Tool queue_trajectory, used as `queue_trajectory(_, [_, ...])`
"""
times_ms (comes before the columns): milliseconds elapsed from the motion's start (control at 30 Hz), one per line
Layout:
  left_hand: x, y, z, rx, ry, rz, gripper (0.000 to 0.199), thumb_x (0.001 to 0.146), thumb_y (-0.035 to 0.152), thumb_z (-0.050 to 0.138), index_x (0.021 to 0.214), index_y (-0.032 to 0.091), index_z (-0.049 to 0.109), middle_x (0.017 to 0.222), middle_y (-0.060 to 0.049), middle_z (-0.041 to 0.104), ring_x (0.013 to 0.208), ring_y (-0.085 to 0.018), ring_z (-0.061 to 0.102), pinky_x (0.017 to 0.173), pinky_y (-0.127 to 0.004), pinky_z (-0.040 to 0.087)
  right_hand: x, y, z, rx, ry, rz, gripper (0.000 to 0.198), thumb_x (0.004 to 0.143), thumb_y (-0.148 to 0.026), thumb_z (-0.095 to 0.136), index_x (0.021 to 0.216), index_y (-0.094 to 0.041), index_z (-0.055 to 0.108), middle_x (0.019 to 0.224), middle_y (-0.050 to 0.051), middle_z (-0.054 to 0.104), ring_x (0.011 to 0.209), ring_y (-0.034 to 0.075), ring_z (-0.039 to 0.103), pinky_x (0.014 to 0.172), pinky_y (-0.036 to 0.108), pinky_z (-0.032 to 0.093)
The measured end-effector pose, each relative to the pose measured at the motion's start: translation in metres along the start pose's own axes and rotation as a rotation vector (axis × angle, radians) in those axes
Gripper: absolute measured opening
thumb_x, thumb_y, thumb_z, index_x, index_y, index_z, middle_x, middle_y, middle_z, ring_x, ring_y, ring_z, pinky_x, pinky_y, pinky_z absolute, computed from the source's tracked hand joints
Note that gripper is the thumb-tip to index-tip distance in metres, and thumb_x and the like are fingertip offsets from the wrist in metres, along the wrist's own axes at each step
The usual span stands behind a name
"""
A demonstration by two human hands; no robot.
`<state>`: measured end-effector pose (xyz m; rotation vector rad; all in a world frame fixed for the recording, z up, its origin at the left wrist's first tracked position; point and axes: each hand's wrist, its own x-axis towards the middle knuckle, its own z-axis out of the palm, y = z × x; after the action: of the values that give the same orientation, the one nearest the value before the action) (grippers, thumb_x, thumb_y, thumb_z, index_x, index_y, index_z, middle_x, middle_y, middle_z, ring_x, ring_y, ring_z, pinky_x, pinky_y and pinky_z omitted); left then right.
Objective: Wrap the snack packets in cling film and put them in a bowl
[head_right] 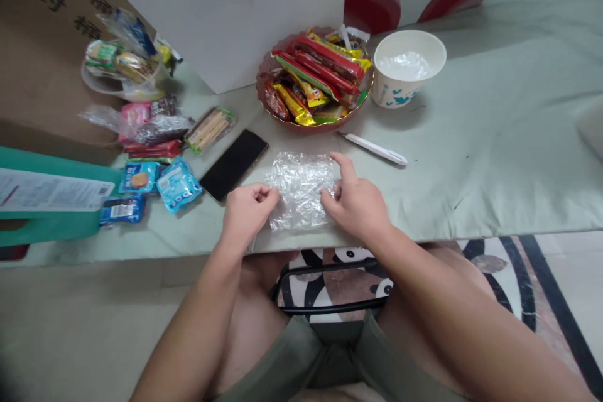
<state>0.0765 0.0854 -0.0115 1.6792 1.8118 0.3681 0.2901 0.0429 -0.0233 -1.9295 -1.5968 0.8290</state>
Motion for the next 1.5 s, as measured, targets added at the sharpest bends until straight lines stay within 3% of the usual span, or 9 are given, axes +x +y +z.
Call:
queue_trajectory(167, [0.001,0.001,0.003,0.116,0.035,0.048,0.012,0.080,0.031,0.066,0.082,0.024,0.056,0.059,0.006,0.055,0.060,-0.014,0.049,0.062,-0.028,0.028,-0.006,-0.001,0.006,-0.144,0.424,-0.497,0.040,0.091,-0.036,0.059,0.126,-0.015,0.060,0.113,0.016,0.071,0.100,0.028,0.066,0.085,0.042,0.050])
queue_trajectory(300, [0.004,-0.001,0.001,0.051,0.017,0.079,0.028,0.081,0.033,0.065,0.067,0.022,0.043,0.054,0.008,0.045,0.055,-0.012,0.040,0.061,-0.027,0.029,-0.019,-0.014,0.019,-0.203,0.067,-0.832,0.049,0.091,-0.043,0.067,0.131,-0.017,0.061,0.127,0.013,0.070,0.121,0.031,0.061,0.104,0.047,0.047])
queue_trajectory(467, [0.009,-0.003,-0.001,-0.122,0.099,0.060,0.035,0.082,0.035,0.058,0.058,0.022,0.037,0.053,0.007,0.035,0.054,-0.010,0.034,0.058,-0.027,0.029,-0.027,-0.015,0.030,-0.407,-0.220,-0.675,0.066,0.084,-0.048,0.079,0.139,-0.018,0.061,0.156,0.014,0.054,0.145,0.037,0.046,0.119,0.053,0.036])
queue_trajectory(800, [0.020,-0.001,0.007,-0.447,0.305,0.245,0.033,0.086,0.034,0.062,0.062,0.022,0.043,0.055,0.007,0.035,0.051,-0.009,0.032,0.051,-0.026,0.029,-0.053,-0.013,0.034,-0.433,-0.083,-0.743,0.008,0.096,-0.019,0.060,0.095,-0.019,0.069,0.116,0.006,0.075,0.106,0.027,0.068,0.081,0.040,0.048])
queue_trajectory(933, [0.017,-0.009,0.004,-0.602,0.069,0.657,0.046,0.083,0.064,0.066,0.105,0.024,0.065,0.093,-0.005,0.070,0.077,-0.017,0.064,0.064,-0.029,0.049,-0.037,-0.007,0.016,-0.358,-0.013,-0.593,0.012,0.094,-0.022,0.059,0.101,-0.018,0.068,0.115,0.008,0.075,0.101,0.026,0.068,0.076,0.038,0.047])
queue_trajectory(1033, [0.010,-0.010,0.003,-0.254,-0.147,0.859,0.072,0.075,0.064,0.076,0.134,0.025,0.062,0.135,-0.013,0.069,0.130,-0.032,0.061,0.105,-0.047,0.052,-0.025,-0.002,0.004,-0.268,-0.022,-0.530,0.017,0.094,-0.021,0.056,0.105,-0.018,0.069,0.116,0.010,0.075,0.104,0.027,0.068,0.081,0.039,0.048])
queue_trajectory(1133, [0.008,-0.008,0.006,-0.014,-0.197,0.822,0.043,0.085,0.043,0.073,0.124,0.025,0.070,0.126,-0.010,0.076,0.135,-0.033,0.060,0.118,-0.054,0.042,-0.020,0.001,-0.003,-0.122,-0.058,-0.590,0.025,0.095,-0.027,0.056,0.115,-0.018,0.067,0.116,0.011,0.075,0.104,0.026,0.069,0.085,0.040,0.050])
queue_trajectory(1300, [0.014,-0.011,0.009,-0.307,-0.060,0.580,0.025,0.090,0.045,0.068,0.089,0.022,0.078,0.104,-0.009,0.082,0.109,-0.028,0.075,0.100,-0.044,0.057,-0.015,0.007,-0.008,0.015,0.034,-0.718,0.055,0.088,-0.046,0.068,0.135,-0.018,0.057,0.128,0.014,0.072,0.116,0.030,0.067,0.101,0.048,0.048])
queue_trajectory(1500, [0.009,-0.004,0.007,-0.439,-0.063,0.426,0.024,0.079,0.041,0.078,0.090,0.020,0.079,0.104,-0.009,0.083,0.098,-0.024,0.077,0.091,-0.035,0.060,0.000,0.014,-0.004,0.049,0.066,-0.501,0.025,0.094,-0.035,0.057,0.114,-0.021,0.064,0.109,0.011,0.077,0.103,0.028,0.072,0.097,0.047,0.050])
